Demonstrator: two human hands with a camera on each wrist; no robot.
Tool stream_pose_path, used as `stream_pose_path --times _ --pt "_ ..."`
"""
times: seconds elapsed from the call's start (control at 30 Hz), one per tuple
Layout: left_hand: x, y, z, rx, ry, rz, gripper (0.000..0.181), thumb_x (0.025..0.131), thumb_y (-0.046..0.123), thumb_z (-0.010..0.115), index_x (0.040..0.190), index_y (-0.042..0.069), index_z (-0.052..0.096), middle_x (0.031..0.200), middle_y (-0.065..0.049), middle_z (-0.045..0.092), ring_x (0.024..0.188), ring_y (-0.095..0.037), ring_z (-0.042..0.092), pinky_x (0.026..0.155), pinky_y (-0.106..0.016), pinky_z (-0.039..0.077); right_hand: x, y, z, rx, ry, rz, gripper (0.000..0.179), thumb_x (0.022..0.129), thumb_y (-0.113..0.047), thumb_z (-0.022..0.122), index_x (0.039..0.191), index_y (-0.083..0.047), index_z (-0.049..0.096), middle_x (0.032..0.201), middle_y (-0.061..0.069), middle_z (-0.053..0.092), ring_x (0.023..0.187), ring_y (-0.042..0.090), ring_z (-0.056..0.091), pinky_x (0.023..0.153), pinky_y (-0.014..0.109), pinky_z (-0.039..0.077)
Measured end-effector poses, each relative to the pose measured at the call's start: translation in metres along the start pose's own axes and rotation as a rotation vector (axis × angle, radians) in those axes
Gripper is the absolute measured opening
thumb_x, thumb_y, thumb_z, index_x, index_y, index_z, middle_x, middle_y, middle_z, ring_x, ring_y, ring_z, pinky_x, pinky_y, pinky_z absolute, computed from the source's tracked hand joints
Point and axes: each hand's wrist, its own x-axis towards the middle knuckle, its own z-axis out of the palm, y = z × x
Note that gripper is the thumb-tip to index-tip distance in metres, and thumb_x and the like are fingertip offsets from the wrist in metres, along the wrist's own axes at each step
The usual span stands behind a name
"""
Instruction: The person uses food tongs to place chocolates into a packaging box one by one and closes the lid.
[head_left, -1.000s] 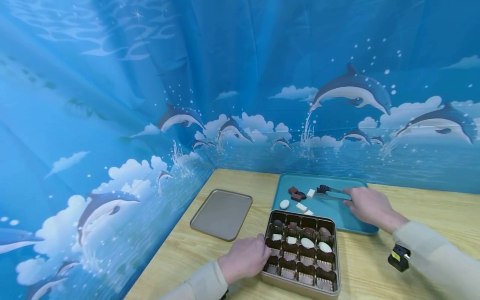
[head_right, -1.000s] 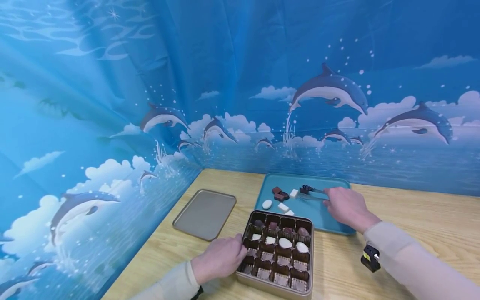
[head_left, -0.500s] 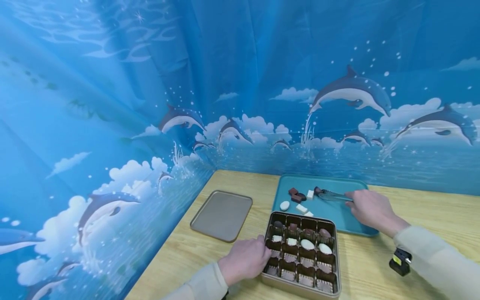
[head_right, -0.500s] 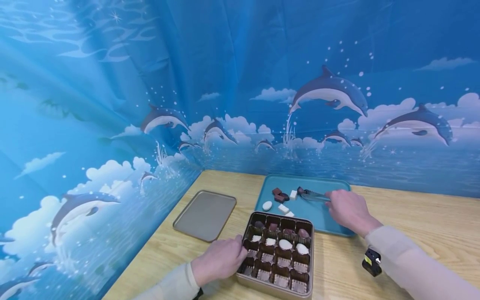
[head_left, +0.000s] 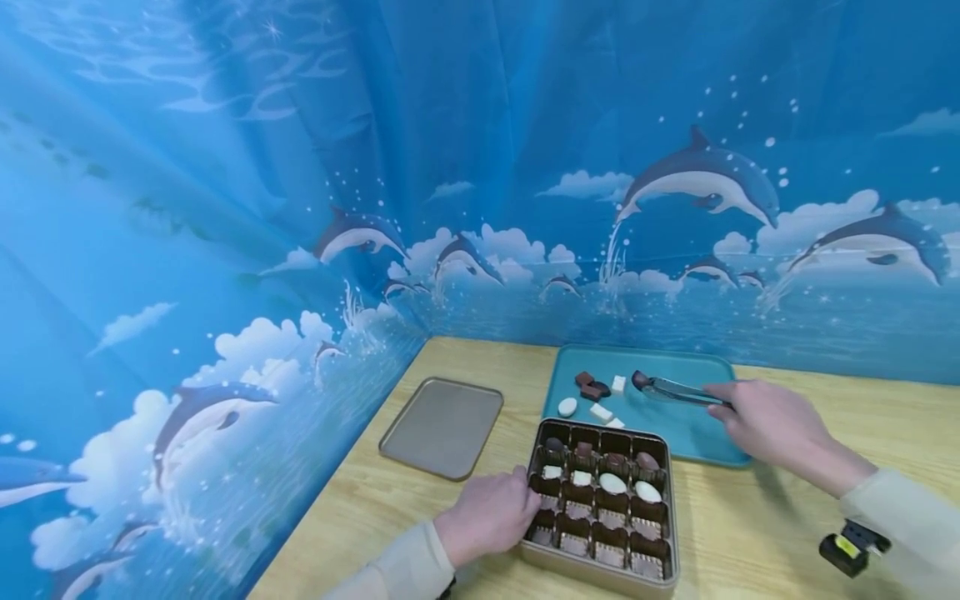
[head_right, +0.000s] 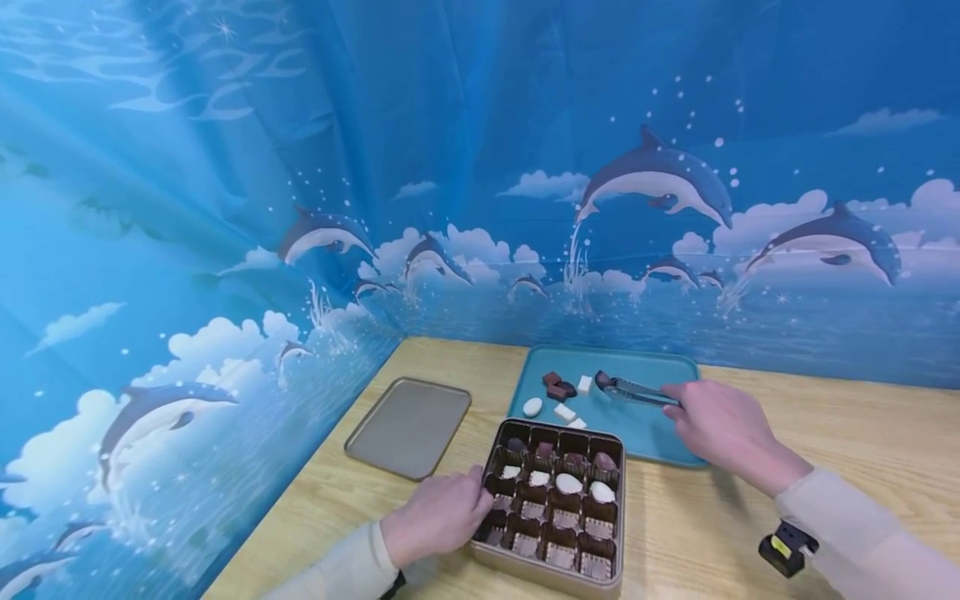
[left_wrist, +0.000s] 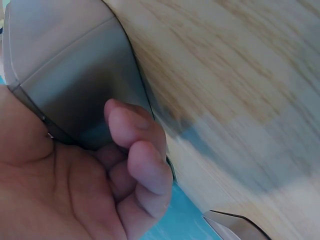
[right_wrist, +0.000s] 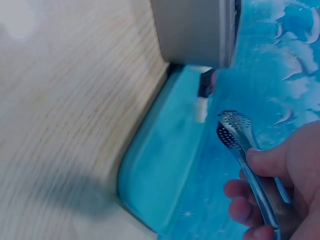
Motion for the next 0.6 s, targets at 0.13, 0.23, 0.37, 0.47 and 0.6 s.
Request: stream_pose_path --times 0.13,0.23,0.37,0.47,0.6 --pt "0.000 0.000 -0.001 0.016 -0.005 -0.004 0.037 0.105 0.037 0.044 0.095 0.006 0.061 0.064 0.001 0.052 0.054 -0.015 0.054 0.047 -0.030 0.044 -0.015 -0.006 -0.015 -0.009 0.009 -0.035 0.038 0.095 -0.019 0.066 0.128 0.000 0.066 0.085 0.005 0.073 0.043 0.008 0.031 0.042 0.026 0.026" --pt "0.000 0.000 -0.002 0.014 -0.015 -0.016 0.039 0.105 0.037 0.043 0.100 0.004 0.062 0.065 0.000 0.054 0.055 -0.015 0.055 0.047 -0.030 0.045 -0.029 -0.013 -0.024 -0.014 0.022 -0.060 0.036 0.095 -0.020 0.067 0.126 -0.003 0.069 0.095 0.006 0.075 0.044 0.006 0.029 0.043 0.025 0.025" --pt "-0.001 0.000 -0.002 -0.003 -0.018 -0.019 0.039 0.105 0.038 0.043 0.100 0.004 0.062 0.065 0.001 0.053 0.055 -0.014 0.053 0.047 -0.030 0.044 -0.051 -0.021 -0.028 -0.036 0.026 -0.065 0.033 0.093 -0.022 0.070 0.123 -0.006 0.071 0.105 0.012 0.076 0.047 0.003 0.029 0.046 0.024 0.024" --pt "-0.001 0.000 -0.001 -0.019 -0.016 -0.010 0.037 0.105 0.037 0.043 0.095 0.006 0.061 0.064 0.003 0.050 0.053 -0.012 0.049 0.045 -0.028 0.041 -0.068 -0.027 -0.028 -0.053 0.004 -0.044 0.028 0.092 -0.021 0.072 0.117 -0.011 0.074 0.113 0.013 0.075 0.049 0.002 0.031 0.049 0.025 0.026" --pt "0.001 0.000 -0.001 -0.026 -0.022 -0.008 0.035 0.105 0.036 0.042 0.094 0.007 0.060 0.064 0.004 0.047 0.052 -0.011 0.047 0.045 -0.028 0.040 -0.086 -0.032 -0.027 -0.063 -0.059 -0.011 0.024 0.089 -0.022 0.075 0.113 -0.018 0.076 0.107 0.004 0.076 0.062 0.003 0.056 0.055 0.028 0.041"
